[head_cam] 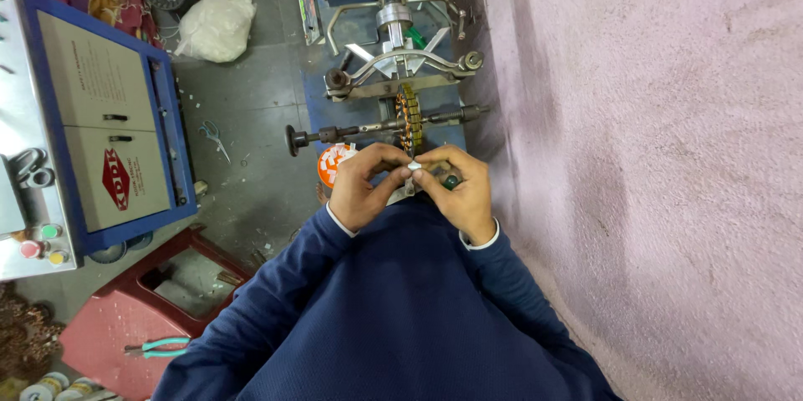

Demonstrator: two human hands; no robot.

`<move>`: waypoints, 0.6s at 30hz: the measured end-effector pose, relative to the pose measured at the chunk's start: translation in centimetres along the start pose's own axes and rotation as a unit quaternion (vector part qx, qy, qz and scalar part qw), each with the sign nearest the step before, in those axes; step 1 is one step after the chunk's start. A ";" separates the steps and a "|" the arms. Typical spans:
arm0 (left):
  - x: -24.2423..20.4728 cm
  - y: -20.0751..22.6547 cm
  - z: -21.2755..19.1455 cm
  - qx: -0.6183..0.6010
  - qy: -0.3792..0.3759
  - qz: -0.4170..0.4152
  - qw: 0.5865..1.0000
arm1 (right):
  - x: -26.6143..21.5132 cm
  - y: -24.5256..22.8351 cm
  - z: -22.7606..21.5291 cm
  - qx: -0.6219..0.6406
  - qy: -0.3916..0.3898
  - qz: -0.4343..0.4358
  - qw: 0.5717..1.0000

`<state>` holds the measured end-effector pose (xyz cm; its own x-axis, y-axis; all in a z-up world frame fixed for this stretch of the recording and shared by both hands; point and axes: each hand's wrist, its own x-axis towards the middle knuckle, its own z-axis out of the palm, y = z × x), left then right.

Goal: The person inserts small white insulating pieces into slots on a rotating cylindrical stator core mounted on a bench machine. They use a green-handled screwdriver to push and adjust the pieces into place while rotating the core with their left hand. The task continues repeatedly across the video.

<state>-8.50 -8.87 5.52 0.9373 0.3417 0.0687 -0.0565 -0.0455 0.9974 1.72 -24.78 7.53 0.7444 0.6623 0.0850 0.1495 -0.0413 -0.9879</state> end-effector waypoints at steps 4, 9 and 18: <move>0.7 0.2 0.5 0.085 0.007 0.028 0.996 | 0.4 -0.7 -0.2 -0.093 0.035 -0.018 0.995; 1.9 -0.4 1.4 0.161 0.002 0.072 0.984 | 1.0 -0.5 -0.9 -0.135 0.040 -0.023 0.990; 7.4 -2.1 -0.8 0.202 0.006 0.101 0.974 | 4.1 3.7 -2.3 -0.141 0.104 -0.028 0.984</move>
<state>-1.69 -5.43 3.93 0.9166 0.2987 0.2658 -0.0975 -0.4777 0.8731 6.80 -23.91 4.56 0.8424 0.5037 0.1912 0.3469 -0.2354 -0.9079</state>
